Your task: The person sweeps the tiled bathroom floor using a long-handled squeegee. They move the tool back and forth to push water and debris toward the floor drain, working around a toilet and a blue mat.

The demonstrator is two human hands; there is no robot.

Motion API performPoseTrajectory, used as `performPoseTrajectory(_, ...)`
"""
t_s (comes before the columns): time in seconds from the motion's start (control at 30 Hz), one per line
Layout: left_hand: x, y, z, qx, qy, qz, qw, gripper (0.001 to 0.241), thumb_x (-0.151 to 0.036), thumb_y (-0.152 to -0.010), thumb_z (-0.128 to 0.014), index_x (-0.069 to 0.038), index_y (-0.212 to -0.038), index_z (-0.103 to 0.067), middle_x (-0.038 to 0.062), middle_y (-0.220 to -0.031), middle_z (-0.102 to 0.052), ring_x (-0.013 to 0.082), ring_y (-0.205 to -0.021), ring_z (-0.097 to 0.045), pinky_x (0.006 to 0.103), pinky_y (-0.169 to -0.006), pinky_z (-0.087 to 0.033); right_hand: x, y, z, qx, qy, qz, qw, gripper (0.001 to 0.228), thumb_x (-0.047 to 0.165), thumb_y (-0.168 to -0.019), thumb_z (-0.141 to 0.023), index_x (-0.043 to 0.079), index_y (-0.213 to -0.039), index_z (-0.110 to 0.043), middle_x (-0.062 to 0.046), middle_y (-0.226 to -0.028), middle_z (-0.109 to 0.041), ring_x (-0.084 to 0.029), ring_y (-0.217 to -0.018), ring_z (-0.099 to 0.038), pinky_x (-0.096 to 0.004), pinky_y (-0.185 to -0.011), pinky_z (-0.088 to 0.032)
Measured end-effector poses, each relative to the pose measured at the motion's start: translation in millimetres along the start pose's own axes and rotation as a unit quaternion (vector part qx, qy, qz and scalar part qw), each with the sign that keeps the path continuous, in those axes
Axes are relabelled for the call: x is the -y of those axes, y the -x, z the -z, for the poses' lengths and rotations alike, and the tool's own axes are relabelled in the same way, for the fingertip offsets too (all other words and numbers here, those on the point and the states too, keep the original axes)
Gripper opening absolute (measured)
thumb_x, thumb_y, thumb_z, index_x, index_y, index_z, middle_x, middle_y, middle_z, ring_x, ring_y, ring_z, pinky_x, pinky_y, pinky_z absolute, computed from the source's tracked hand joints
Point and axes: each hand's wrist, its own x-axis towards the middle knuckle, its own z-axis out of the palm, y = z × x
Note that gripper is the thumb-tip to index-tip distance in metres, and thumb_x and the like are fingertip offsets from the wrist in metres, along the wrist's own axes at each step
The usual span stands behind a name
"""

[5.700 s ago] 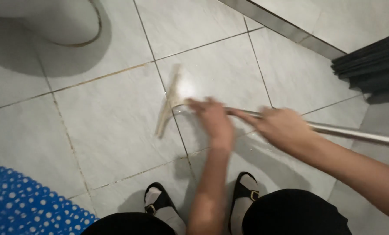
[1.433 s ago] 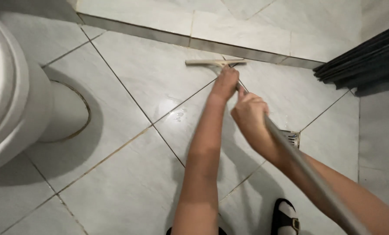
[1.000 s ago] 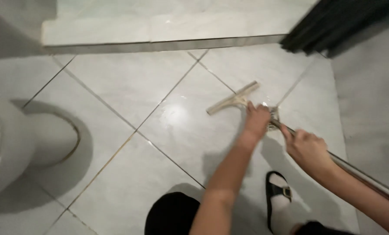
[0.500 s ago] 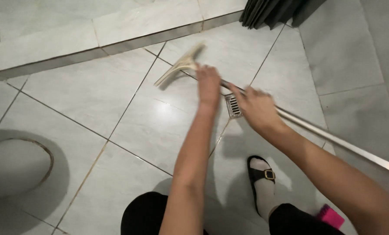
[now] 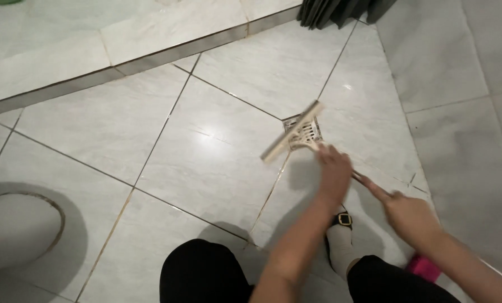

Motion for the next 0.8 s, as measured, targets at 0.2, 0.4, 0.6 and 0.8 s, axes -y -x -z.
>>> performPoseTrajectory(0.2, -16, -7, 70, 0.035, 0.072, 0.018, 0.997, 0.022, -0.001, -0.076, -0.077, 0.001, -0.092, -0.063, 0.032, -0.132, -0.054, 0.0607, -0.136, -0.043, 0.0622, -0.115, -0.038, -10, 21, 40, 0.12, 0.117, -0.039, 0.985, 0.087, 0.016, -0.096, -0.051, 0.036, -0.166, -0.004, -0.005, -0.098, -0.076, -0.007, -0.049, -0.07, -0.025, -0.049, -0.061)
performPoseTrajectory(0.4, 70, -4, 111, -0.003, 0.013, 0.135, 0.991, 0.014, -0.016, -0.091, -0.063, -0.017, -0.095, -0.076, 0.004, -0.094, -0.073, 0.0248, -0.105, -0.065, 0.0577, -0.129, -0.02, 42, -7, 91, -0.113, -0.032, 0.078, 0.99, 0.077, 0.01, -0.095, -0.057, 0.03, -0.162, -0.024, -0.007, -0.075, -0.074, -0.011, -0.043, -0.067, -0.022, -0.029, -0.055)
performPoseTrajectory(0.6, 114, 46, 90, -0.048, 0.04, 0.333, 0.941, 0.027, -0.023, -0.087, -0.076, -0.004, -0.102, -0.064, 0.022, -0.138, -0.057, 0.0512, -0.138, -0.043, 0.0552, -0.119, -0.033, 83, -41, 96, -0.116, 0.082, 0.218, 0.966, 0.093, 0.0, -0.087, -0.062, 0.024, -0.166, -0.02, -0.013, -0.081, -0.067, -0.019, -0.057, -0.064, -0.029, -0.051, -0.053)
performPoseTrajectory(0.8, 35, 9, 106, 0.158, -0.208, 0.195, 0.945, 0.018, -0.021, -0.1, -0.055, -0.018, -0.104, -0.073, 0.01, -0.119, -0.072, 0.0376, -0.127, -0.059, 0.0587, -0.116, -0.032, 24, -16, 54, -0.039, 0.039, 0.178, 0.983, 0.086, 0.0, -0.092, -0.058, 0.028, -0.164, -0.02, -0.014, -0.091, -0.07, -0.016, -0.065, -0.072, -0.033, -0.06, -0.059)
